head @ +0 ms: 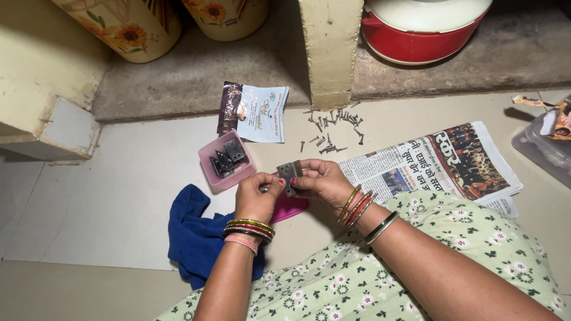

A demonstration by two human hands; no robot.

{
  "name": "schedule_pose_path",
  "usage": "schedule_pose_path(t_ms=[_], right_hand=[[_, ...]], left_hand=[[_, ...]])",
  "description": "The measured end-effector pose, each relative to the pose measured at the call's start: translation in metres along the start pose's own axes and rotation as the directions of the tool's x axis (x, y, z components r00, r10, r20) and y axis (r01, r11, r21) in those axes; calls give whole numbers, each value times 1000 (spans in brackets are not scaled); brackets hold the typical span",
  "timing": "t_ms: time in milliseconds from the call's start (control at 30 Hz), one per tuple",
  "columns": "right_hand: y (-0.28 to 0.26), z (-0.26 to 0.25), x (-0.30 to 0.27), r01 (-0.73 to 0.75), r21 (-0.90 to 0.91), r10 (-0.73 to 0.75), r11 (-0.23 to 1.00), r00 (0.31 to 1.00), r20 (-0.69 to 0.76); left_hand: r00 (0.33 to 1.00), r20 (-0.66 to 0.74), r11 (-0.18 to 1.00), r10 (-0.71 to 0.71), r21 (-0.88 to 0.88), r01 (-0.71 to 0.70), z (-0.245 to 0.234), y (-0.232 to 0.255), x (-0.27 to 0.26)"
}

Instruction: The person sits on the floor and assembles small metal fasteners into a pink plastic holder. They pick up individual fasteners, insert them into the holder, and occasionally wipe the fasteners with a blue cloth. The person also briefly consults a booklet with diagrams.

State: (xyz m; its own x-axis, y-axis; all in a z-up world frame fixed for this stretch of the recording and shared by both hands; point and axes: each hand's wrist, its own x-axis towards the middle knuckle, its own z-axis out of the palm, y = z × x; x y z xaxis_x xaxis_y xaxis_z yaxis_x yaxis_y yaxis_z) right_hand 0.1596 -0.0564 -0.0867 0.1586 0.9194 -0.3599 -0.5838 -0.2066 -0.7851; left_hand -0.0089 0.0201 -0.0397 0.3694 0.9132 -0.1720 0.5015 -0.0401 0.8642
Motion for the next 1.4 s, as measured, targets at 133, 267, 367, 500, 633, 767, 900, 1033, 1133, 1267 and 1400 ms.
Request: schedule_pose_path(t_ms=[133, 267, 367, 500, 633, 767, 900, 1033, 1133, 1267, 1400], right_hand=[[-2, 1, 0, 6, 10, -6, 1000, 1000, 18], [-2, 2, -1, -10, 14, 10, 1000, 999, 52], [-3, 2, -2, -23, 26, 21, 999, 998, 65], [-1, 2, -2, -22, 9, 22, 1000, 999, 44], [0, 1, 0, -20, 3, 20, 1000, 999, 28], [1, 0, 0, -39, -22, 40, 999, 999, 11], [1, 1, 1, -28, -40, 28, 999, 1000, -11], [-1, -1, -1, -36, -59, 35, 998, 999, -29], [1, 1, 0, -42, -57, 40, 998, 999, -23], [1, 0, 1, -36, -46, 36, 998, 999, 0], [1, 0, 1, -58, -69, 57, 996, 998, -26]], left_hand=[[999, -22, 992, -27, 122, 29, -1, 11, -5], [997, -73, 990, -36, 133, 46, -2, 18, -8], [995, -81, 989, -65, 125, 74, -3, 22, -9], [995, -72, 987, -63, 144, 73, -4, 25, -9], [996, -83, 981, -45, 184, 60, -3, 14, -7], [994, -77, 982, 77, 177, -62, -3, -9, 4], [947, -322, 1000, 11, 17, -6, -47, -27, 33], [761, -351, 797, -545, -497, 342, -107, -38, 37], [742, -337, 730, -580, -620, 289, -131, -43, 33], [806, -250, 671, -537, -705, 229, -139, -43, 33], [801, -220, 660, -557, -703, 266, -135, -42, 35]])
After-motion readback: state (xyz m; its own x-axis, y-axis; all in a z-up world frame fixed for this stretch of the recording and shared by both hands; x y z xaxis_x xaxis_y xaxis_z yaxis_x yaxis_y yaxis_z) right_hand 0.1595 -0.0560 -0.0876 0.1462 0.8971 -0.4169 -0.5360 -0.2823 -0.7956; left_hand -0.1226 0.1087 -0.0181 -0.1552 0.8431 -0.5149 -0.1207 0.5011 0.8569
